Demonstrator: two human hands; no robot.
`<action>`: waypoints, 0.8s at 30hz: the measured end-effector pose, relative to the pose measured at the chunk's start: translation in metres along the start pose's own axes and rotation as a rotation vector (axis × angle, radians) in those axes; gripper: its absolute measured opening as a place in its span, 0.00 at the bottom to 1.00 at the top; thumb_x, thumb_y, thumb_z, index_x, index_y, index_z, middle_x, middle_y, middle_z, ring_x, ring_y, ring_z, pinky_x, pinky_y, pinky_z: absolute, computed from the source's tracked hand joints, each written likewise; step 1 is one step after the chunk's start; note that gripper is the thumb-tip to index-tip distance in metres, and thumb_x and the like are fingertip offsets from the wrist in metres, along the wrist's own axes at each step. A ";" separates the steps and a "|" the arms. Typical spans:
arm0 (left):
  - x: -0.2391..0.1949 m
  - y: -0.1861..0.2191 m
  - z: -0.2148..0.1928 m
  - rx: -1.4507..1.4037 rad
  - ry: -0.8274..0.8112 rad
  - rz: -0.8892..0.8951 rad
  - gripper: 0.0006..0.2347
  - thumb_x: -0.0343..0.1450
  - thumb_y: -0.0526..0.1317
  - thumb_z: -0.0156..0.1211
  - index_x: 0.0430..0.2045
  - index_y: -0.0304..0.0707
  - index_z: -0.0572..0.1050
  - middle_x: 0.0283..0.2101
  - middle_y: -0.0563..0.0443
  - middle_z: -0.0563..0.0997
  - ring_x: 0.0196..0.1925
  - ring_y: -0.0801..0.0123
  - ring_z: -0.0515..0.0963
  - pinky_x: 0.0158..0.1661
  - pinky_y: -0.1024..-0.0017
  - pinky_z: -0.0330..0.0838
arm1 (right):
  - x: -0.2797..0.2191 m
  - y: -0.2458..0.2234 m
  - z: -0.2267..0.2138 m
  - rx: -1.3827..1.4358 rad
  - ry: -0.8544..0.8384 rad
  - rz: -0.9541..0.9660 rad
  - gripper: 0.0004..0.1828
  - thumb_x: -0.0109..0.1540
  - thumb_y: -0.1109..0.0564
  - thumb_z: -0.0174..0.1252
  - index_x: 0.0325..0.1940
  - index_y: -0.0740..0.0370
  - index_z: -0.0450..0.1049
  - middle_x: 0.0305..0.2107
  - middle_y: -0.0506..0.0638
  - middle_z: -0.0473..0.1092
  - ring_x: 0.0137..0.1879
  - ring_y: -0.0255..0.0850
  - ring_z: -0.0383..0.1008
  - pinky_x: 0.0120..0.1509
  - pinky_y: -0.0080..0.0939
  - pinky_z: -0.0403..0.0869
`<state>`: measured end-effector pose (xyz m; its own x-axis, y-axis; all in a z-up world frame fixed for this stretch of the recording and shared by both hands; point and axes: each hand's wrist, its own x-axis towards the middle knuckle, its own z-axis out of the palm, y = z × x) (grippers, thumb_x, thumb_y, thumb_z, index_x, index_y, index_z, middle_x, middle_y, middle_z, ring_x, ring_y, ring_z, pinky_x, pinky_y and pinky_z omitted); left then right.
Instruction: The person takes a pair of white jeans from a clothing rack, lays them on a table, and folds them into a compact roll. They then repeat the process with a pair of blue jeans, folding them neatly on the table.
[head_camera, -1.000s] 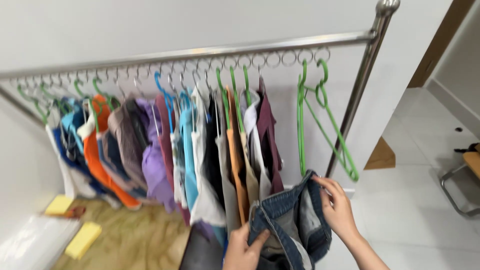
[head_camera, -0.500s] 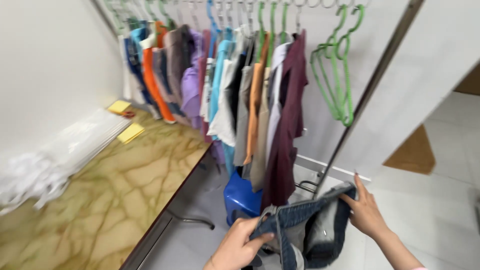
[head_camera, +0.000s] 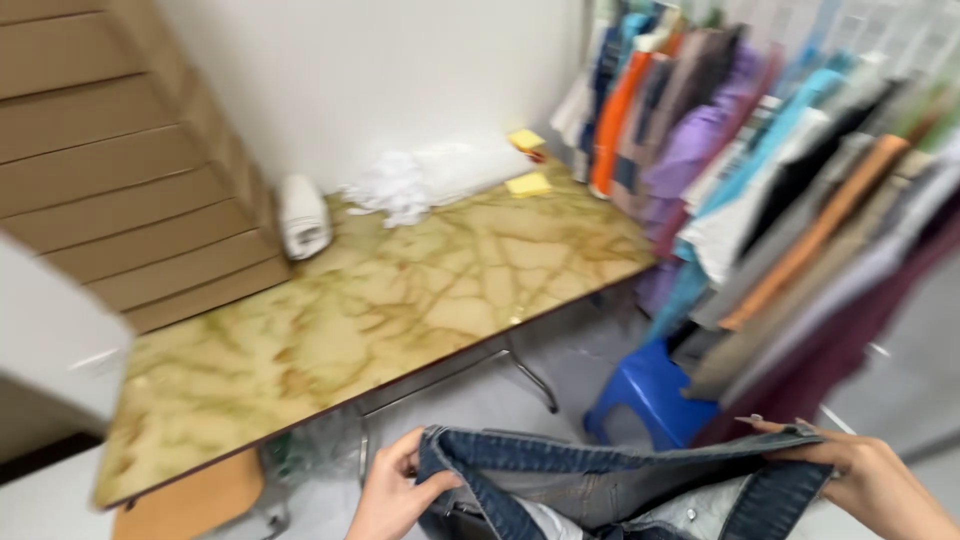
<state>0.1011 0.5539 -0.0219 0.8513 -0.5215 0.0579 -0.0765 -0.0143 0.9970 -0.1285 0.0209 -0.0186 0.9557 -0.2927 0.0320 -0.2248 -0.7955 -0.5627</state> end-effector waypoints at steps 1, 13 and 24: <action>-0.012 -0.009 -0.021 0.010 0.111 0.038 0.11 0.60 0.26 0.82 0.30 0.31 0.83 0.26 0.57 0.81 0.27 0.80 0.77 0.27 0.78 0.74 | 0.016 -0.012 0.008 -0.007 -0.006 -0.124 0.19 0.51 0.43 0.71 0.43 0.38 0.97 0.57 0.23 0.85 0.63 0.21 0.85 0.67 0.29 0.79; -0.163 0.053 -0.207 0.245 0.621 0.099 0.08 0.66 0.36 0.77 0.24 0.37 0.79 0.26 0.59 0.78 0.31 0.78 0.73 0.34 0.77 0.70 | 0.127 -0.173 0.126 0.197 -0.260 -0.593 0.15 0.50 0.43 0.74 0.32 0.45 1.01 0.34 0.39 0.96 0.50 0.33 0.90 0.64 0.41 0.76; -0.126 0.060 -0.292 0.344 0.542 -0.179 0.08 0.68 0.46 0.73 0.26 0.42 0.86 0.29 0.65 0.84 0.34 0.85 0.77 0.36 0.79 0.69 | 0.176 -0.331 0.236 0.443 -0.173 -0.153 0.10 0.47 0.67 0.82 0.28 0.71 0.87 0.29 0.52 0.82 0.40 0.38 0.74 0.51 0.38 0.68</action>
<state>0.1415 0.8680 0.0454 0.9999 0.0153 0.0006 0.0052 -0.3792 0.9253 0.1592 0.3576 -0.0216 0.9973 -0.0685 0.0251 -0.0134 -0.5097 -0.8602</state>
